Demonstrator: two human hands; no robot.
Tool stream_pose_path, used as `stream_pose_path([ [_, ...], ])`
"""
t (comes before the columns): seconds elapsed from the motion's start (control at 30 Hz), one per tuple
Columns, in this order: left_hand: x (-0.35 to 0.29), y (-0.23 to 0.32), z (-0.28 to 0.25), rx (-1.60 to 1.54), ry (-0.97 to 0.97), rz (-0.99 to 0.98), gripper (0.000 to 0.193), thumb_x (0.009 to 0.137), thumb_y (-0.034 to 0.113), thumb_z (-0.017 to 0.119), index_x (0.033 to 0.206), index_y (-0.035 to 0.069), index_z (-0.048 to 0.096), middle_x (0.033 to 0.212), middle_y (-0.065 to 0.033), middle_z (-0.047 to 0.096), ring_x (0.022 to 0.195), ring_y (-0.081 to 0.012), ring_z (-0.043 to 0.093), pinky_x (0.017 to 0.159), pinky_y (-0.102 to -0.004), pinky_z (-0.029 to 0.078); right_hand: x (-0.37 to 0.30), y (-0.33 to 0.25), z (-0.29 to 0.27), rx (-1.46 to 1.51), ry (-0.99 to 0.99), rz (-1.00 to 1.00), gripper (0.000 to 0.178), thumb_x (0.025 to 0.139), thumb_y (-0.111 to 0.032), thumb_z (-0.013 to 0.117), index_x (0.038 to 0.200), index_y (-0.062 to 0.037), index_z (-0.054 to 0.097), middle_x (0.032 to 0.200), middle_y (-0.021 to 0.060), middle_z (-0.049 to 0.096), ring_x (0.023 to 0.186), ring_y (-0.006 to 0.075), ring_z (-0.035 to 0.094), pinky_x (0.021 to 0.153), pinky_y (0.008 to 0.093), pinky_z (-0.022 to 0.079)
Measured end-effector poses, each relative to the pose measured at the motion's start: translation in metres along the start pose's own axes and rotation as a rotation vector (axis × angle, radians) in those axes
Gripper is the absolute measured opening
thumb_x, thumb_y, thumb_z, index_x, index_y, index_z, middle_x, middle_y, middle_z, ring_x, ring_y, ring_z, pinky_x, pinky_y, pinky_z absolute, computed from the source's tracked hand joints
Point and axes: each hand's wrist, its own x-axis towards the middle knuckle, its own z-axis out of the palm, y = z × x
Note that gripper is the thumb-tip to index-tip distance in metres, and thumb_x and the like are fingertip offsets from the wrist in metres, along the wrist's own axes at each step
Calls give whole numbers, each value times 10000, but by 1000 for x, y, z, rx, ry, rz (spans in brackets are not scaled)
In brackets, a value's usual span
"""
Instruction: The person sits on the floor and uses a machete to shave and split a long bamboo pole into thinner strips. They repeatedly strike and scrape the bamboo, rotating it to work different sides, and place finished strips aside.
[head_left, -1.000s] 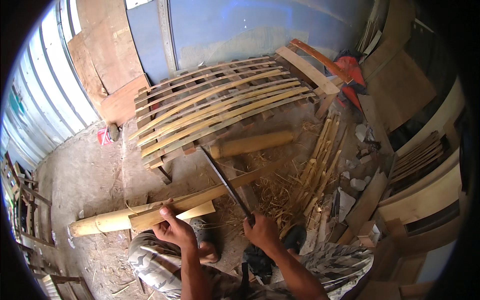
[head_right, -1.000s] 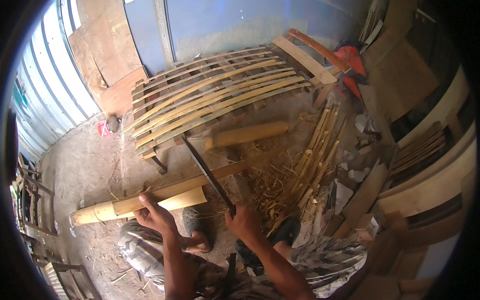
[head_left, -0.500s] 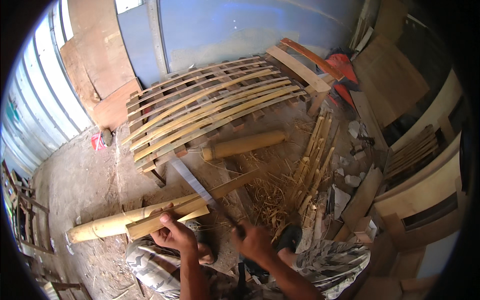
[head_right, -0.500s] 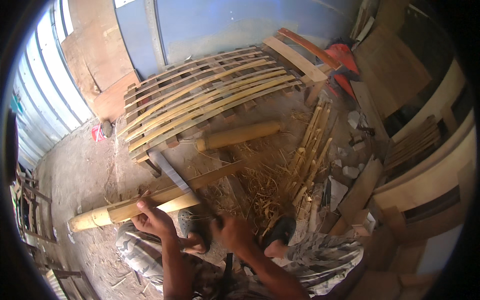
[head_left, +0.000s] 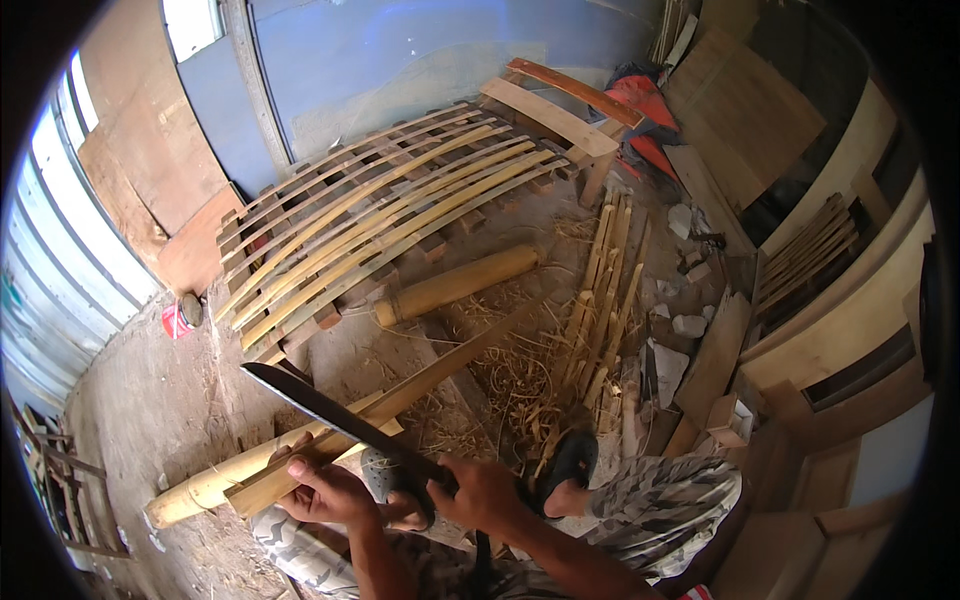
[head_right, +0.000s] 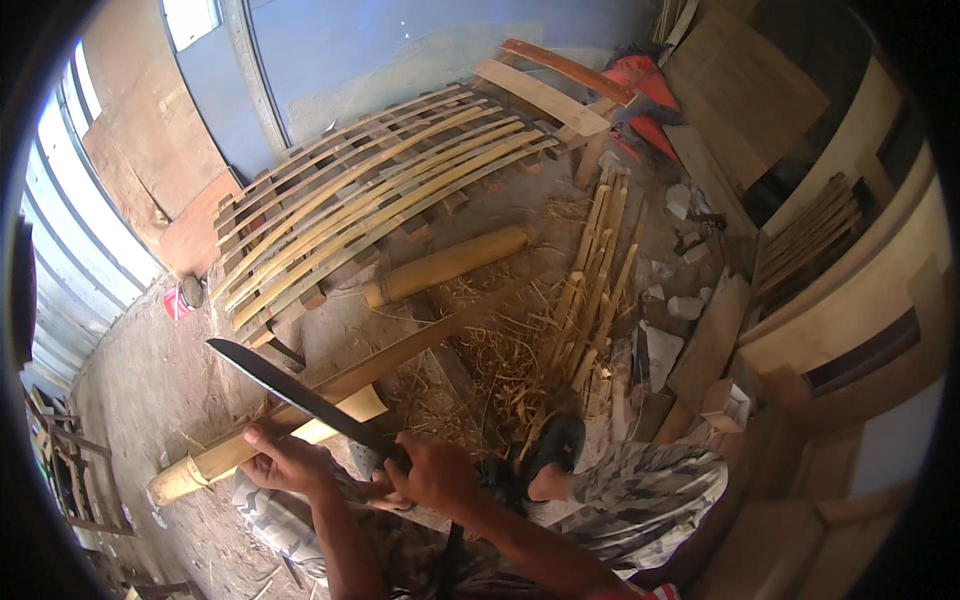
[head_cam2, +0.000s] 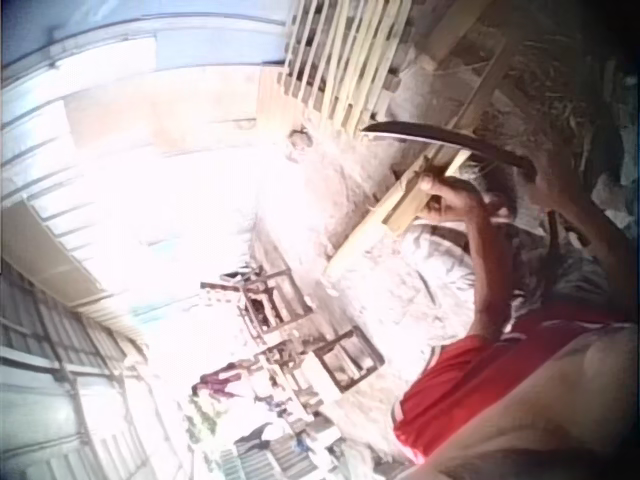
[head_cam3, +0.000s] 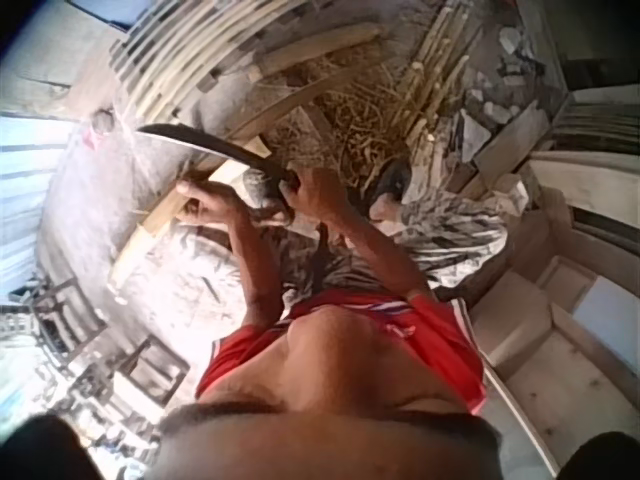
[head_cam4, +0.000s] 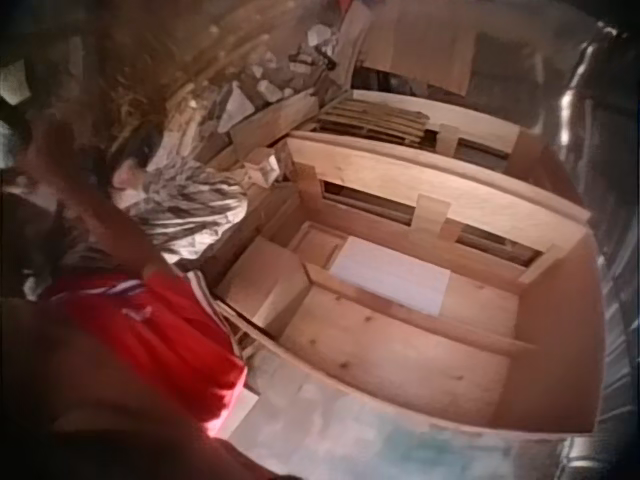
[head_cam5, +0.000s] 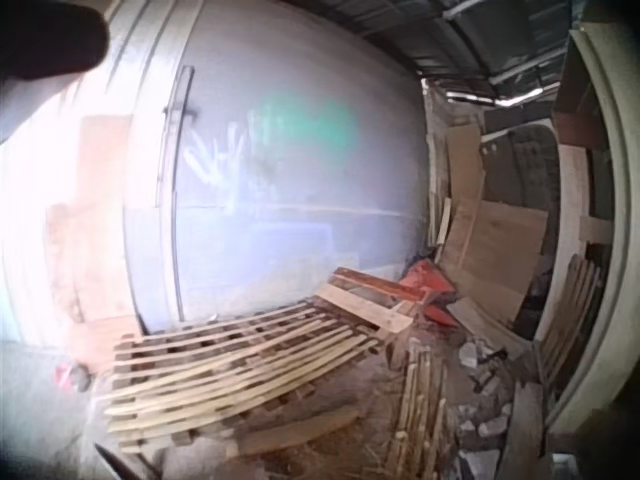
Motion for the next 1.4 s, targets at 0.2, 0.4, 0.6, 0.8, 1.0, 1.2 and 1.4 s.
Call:
stream_pose_path([
  [0.2,6,-25,-15,-21,57,25,376,1013,286,553,1102,-72,483,1019,-240,652,878,-209,630,832,-355,513,29,109,-13,-36,-160,404,291,815,-312,662,967,-64,683,670,183,641,636,359,664,605,476,523],
  [0.4,14,-14,-6,37,86,25,397,998,302,584,1042,-86,519,953,-222,683,797,-197,636,714,-320,522,16,52,-9,-90,-70,17,337,814,-350,661,974,-57,706,711,191,657,652,392,656,609,507,522],
  [0.6,16,-24,-9,177,76,-48,343,989,248,607,1023,-82,521,931,-192,667,814,-182,633,723,-318,527,52,131,-17,-173,-182,369,395,896,-381,626,1105,-50,679,626,130,595,560,314,599,553,492,496],
  [0.8,25,-23,-12,104,111,2,320,989,241,608,969,-69,531,848,-155,658,747,-162,615,673,-298,528,53,177,-8,-181,-164,358,450,931,-412,594,1152,-26,662,561,112,560,485,266,552,493,469,479],
  [1.0,36,-28,-7,114,138,35,370,984,293,610,1013,-61,509,845,-173,662,710,-200,639,639,-282,529,45,189,-12,-219,1,75,354,960,-323,568,902,14,661,563,97,515,493,224,504,493,468,421],
  [1.2,31,-32,-19,-134,77,-119,349,1020,320,531,1056,-27,510,1041,-194,648,920,-225,629,793,-354,522,70,218,-34,-132,-258,709,397,948,-365,551,885,5,681,635,194,605,626,345,639,561,474,490],
  [1.4,26,-26,-2,-341,-69,-149,371,1013,498,407,1014,128,438,797,-62,462,744,-178,498,686,-342,462,33,111,-19,-132,-59,230,324,844,-342,651,892,-22,669,648,190,625,636,378,653,572,481,505],
])
